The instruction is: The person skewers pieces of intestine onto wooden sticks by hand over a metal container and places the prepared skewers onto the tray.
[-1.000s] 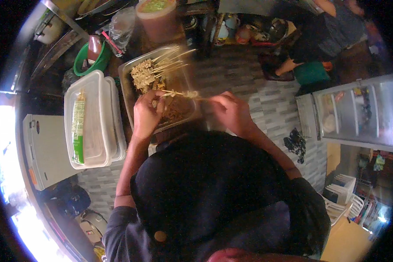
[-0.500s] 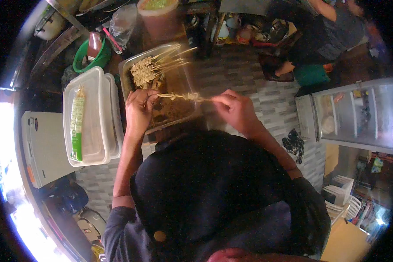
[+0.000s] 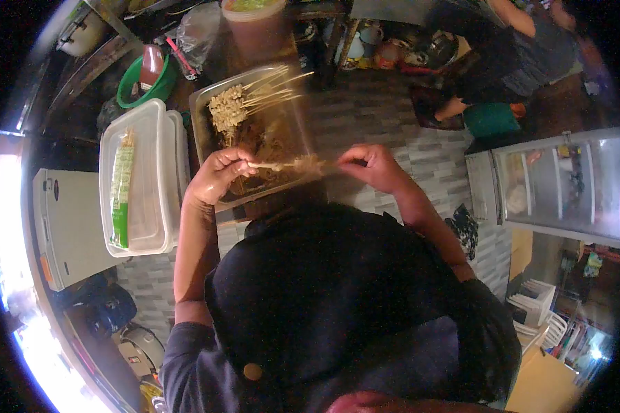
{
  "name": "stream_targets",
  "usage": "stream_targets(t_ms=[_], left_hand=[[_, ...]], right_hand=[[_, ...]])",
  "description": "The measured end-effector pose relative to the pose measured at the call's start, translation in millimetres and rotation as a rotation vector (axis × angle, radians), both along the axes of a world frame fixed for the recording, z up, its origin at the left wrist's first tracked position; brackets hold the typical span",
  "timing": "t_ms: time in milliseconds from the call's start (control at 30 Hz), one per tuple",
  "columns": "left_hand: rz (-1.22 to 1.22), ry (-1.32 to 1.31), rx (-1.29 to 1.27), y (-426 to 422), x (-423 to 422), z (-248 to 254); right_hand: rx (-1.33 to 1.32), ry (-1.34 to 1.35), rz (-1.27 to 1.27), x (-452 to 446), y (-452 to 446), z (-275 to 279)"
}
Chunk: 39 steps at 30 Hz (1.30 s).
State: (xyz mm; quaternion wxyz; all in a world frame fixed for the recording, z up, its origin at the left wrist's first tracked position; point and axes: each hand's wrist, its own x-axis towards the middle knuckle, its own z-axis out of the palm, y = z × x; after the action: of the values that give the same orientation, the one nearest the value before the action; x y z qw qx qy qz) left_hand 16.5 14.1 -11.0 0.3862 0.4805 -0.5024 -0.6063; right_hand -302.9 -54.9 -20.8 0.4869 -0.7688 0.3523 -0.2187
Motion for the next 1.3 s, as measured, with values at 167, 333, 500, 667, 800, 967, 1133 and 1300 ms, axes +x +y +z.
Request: stream_targets(t_ms=[167,333,500,667,800,967,1133,1300], left_hand=[[0.087,0.013,0.111,0.6,-6.3,0.9],[-0.092,-0.192,0.058,-5.6,-18.7,5.6],[-0.125,-0.143,-0.010,-6.5,-15.0,2.9],[-0.181,-0.382,-0.144,-8.9,-4.0,-5.6],[-0.016,-0.419,-0.204,-3.9,-6.3,-6.1],[0.085,-0.664,-0.458,-1.1,-9.6,-7.0],[0.133,-0.854,-0.537,1.0,-14.9,5.9],[0.188,-0.902,-0.498,2.8,-15.1,3.5]], right_hand=[[0.069,0.010,0.018,3.0,0.2,-5.2],[0.059,-0.007,0.032,13.1,1.9,-11.7],[-0.034,-0.041,-0.004,13.0,1.4,0.5],[-0.184,0.028,-0.039,10.1,0.0,15.3],[-0.308,0.074,-0.052,9.3,-2.4,17.5],[-0.423,0.139,-0.064,8.5,-2.5,19.8],[-0.430,0.112,-0.071,11.3,-3.6,24.3],[-0.437,0.125,-0.057,12.0,-3.5,26.9]])
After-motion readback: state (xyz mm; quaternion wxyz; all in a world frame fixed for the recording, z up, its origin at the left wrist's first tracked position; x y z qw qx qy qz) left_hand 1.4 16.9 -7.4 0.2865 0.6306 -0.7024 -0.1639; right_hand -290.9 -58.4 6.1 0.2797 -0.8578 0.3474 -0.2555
